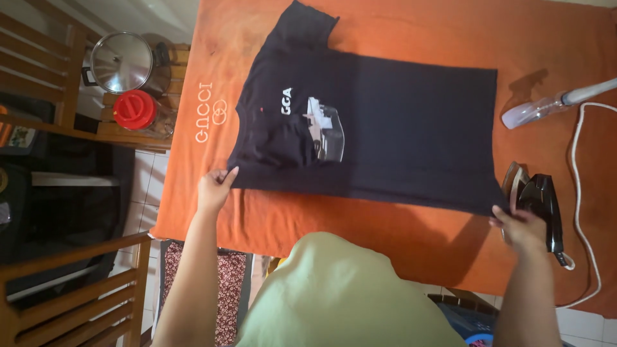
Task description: Ironing and folding a black t-shirt on a table.
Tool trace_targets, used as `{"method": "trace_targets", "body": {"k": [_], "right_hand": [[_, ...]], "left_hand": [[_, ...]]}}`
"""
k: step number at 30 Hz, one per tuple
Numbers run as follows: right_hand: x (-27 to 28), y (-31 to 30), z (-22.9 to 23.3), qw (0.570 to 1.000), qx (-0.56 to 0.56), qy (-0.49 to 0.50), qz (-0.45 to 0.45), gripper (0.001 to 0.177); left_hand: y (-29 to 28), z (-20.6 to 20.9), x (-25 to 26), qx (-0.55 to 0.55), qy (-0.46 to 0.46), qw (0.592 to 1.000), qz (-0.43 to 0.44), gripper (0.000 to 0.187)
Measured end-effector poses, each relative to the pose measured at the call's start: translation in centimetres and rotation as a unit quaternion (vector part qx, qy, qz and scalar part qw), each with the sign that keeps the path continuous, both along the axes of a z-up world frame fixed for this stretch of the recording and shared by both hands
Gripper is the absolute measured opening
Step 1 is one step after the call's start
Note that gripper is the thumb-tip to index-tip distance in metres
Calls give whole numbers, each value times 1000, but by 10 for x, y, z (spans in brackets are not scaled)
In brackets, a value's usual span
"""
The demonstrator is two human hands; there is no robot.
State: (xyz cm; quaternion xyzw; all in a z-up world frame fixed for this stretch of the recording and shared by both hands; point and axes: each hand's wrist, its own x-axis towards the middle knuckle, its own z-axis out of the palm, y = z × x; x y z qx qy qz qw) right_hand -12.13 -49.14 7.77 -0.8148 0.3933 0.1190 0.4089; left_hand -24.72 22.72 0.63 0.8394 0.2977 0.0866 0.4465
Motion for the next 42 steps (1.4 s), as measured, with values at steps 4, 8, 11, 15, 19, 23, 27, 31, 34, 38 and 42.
{"method": "trace_targets", "body": {"k": [4, 8, 11, 15, 19, 23, 27, 31, 34, 38, 42], "right_hand": [[-23, -37, -20, 991, -42, 120, 44, 70], [-40, -40, -43, 980, -64, 170, 78, 71], [-51, -63, -109, 986, -58, 132, 89, 58], [-64, 13, -78, 959, -248, 9, 136, 55], [-81, 124, -44, 837, -423, -175, 299, 59], [-86, 185, -65, 795, -238, -218, 514, 60], [-80, 145, -62, 810, -233, -156, 515, 62], [-62, 88, -72, 856, -313, -137, 389, 70], [-42, 84, -55, 852, -344, -165, 358, 71], [-35, 102, -46, 862, -331, -175, 343, 75], [-71, 90, -67, 810, -285, -231, 457, 70]], "left_hand": [[-5, 0, -33, 0, 31, 999, -14, 51], [-10, -13, -59, 41, 116, 992, -28, 44], [-11, -48, -74, 68, 102, 991, -49, 43], [-52, -19, -56, 128, 108, 986, -19, 35], [-146, 48, -25, 231, 44, 971, -34, 44], [-221, 3, -11, 472, 36, 801, -367, 63], [-235, 0, -10, 343, -68, 844, -407, 59], [-221, 6, -13, 304, -34, 853, -424, 64], [-220, 11, -13, 309, -34, 845, -434, 67], [-233, 15, -9, 314, 8, 850, -423, 71], [-239, -1, -12, 325, -21, 843, -427, 67]]}}
